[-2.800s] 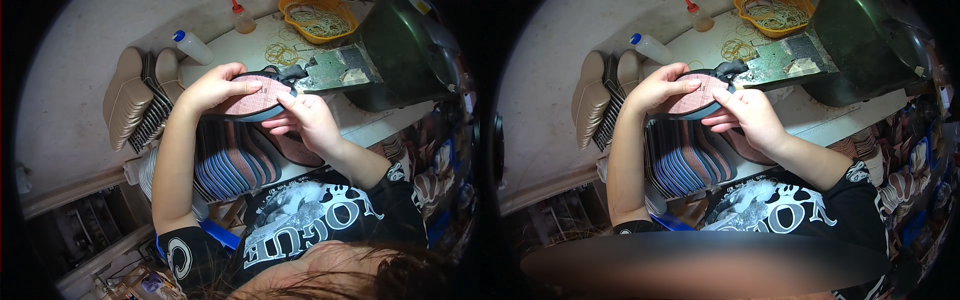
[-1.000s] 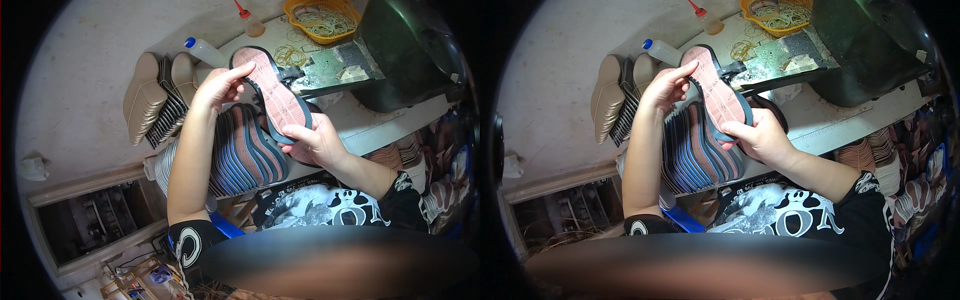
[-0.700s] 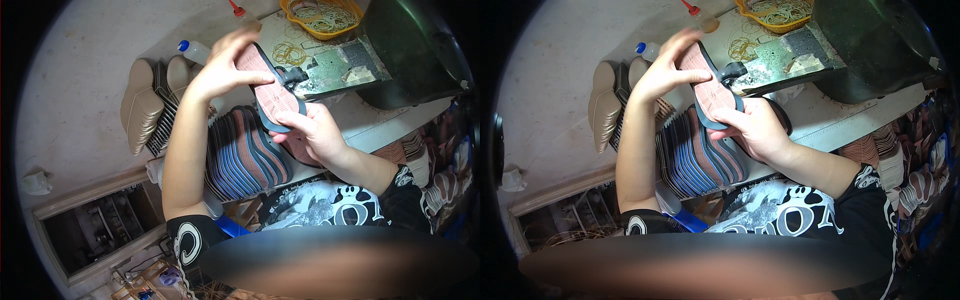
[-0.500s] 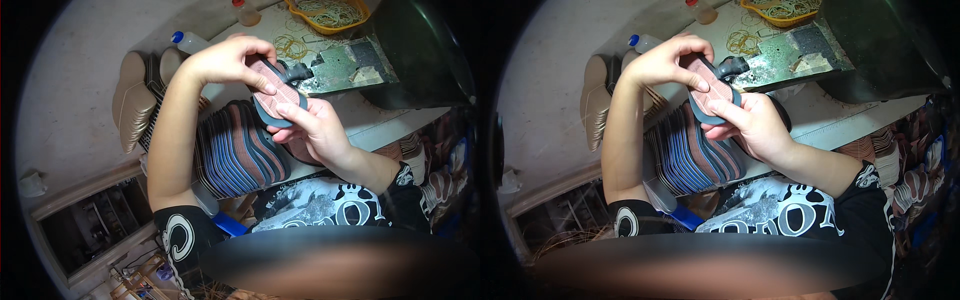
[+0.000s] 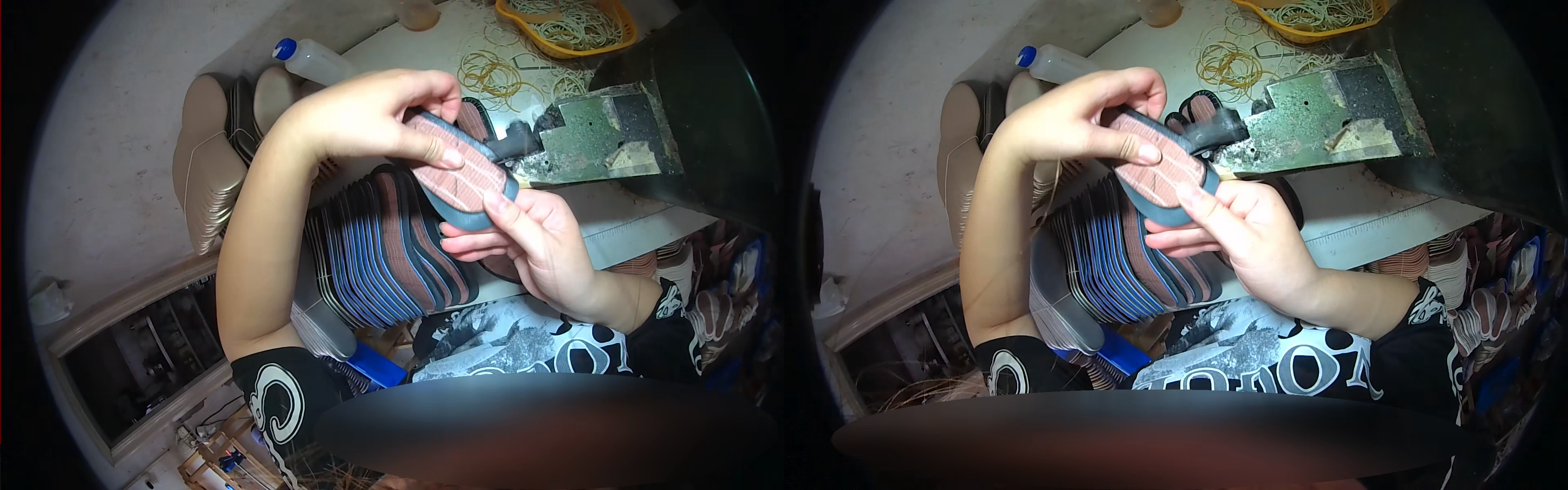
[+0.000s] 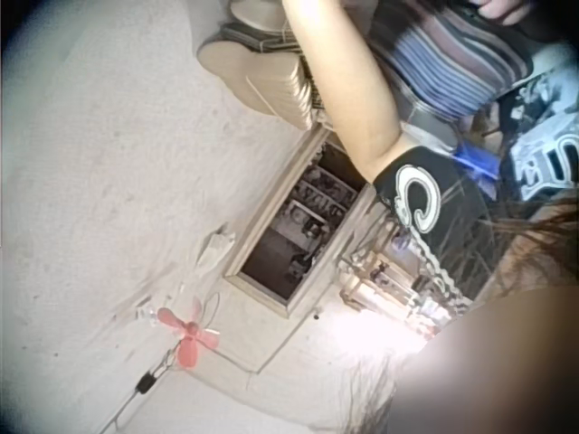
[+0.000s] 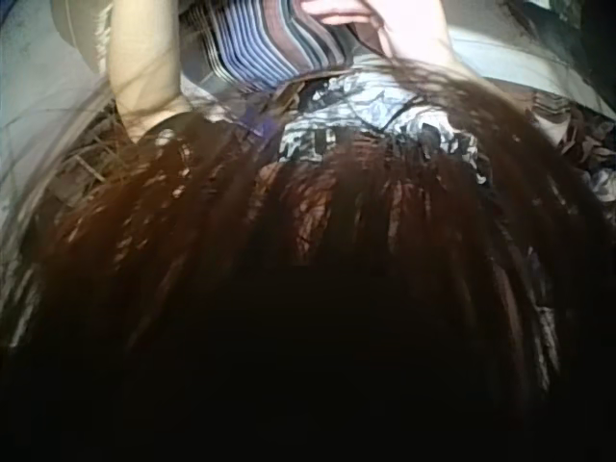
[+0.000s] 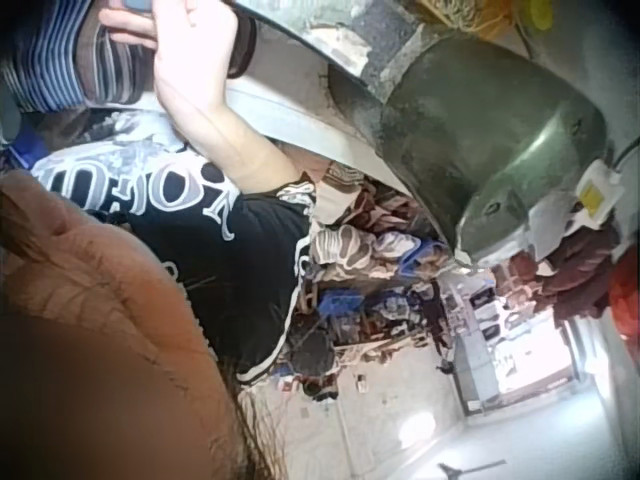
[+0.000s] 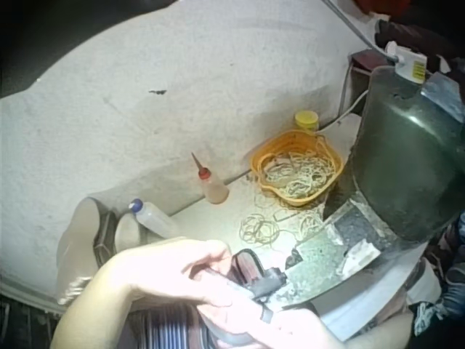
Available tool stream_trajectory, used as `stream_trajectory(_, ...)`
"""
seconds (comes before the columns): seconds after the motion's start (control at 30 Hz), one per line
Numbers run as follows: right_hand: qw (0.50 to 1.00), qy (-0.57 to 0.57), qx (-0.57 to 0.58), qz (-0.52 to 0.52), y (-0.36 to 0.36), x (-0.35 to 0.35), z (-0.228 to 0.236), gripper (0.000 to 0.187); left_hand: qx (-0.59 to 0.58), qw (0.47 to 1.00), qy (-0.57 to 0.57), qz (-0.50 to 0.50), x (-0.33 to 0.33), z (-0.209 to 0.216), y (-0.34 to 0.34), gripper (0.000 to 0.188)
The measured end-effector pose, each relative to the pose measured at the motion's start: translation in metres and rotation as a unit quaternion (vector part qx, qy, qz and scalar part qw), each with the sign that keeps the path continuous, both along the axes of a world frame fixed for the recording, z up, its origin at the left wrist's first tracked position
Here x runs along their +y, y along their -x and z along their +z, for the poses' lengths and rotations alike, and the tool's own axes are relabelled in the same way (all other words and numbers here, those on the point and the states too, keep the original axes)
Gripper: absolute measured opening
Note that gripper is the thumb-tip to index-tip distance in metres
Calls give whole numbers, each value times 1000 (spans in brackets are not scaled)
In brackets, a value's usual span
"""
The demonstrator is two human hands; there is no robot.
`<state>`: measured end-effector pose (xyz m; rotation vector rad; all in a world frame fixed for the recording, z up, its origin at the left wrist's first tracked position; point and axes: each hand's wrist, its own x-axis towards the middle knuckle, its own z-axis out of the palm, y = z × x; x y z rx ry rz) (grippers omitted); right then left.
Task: Inspecting and sorting various components of shoe soles at a manufacturing workstation.
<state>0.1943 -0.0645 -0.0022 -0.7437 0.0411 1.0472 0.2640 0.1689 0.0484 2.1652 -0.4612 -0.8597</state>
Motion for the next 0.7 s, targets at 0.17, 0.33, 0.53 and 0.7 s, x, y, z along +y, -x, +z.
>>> stream_trajectory(0.17, 999, -1, 40, 13, -8, 3, -8, 38, -12, 998, -50, 24, 0, -3, 25, 34)
stream_trajectory(0.33, 999, 17, 10, 29, -4, -7, 1, 37, -60, 987, -115, 96, -21, 9, 54, 34)
stream_trajectory(0.53, 999, 41, -19, 27, -7, -2, 7, 37, 48, 974, -52, 215, -28, 3, 67, 28)
stream_trajectory(0.7, 997, 63, -36, 25, -10, -2, 8, 36, 83, 969, -20, 233, -24, -6, 70, 31)
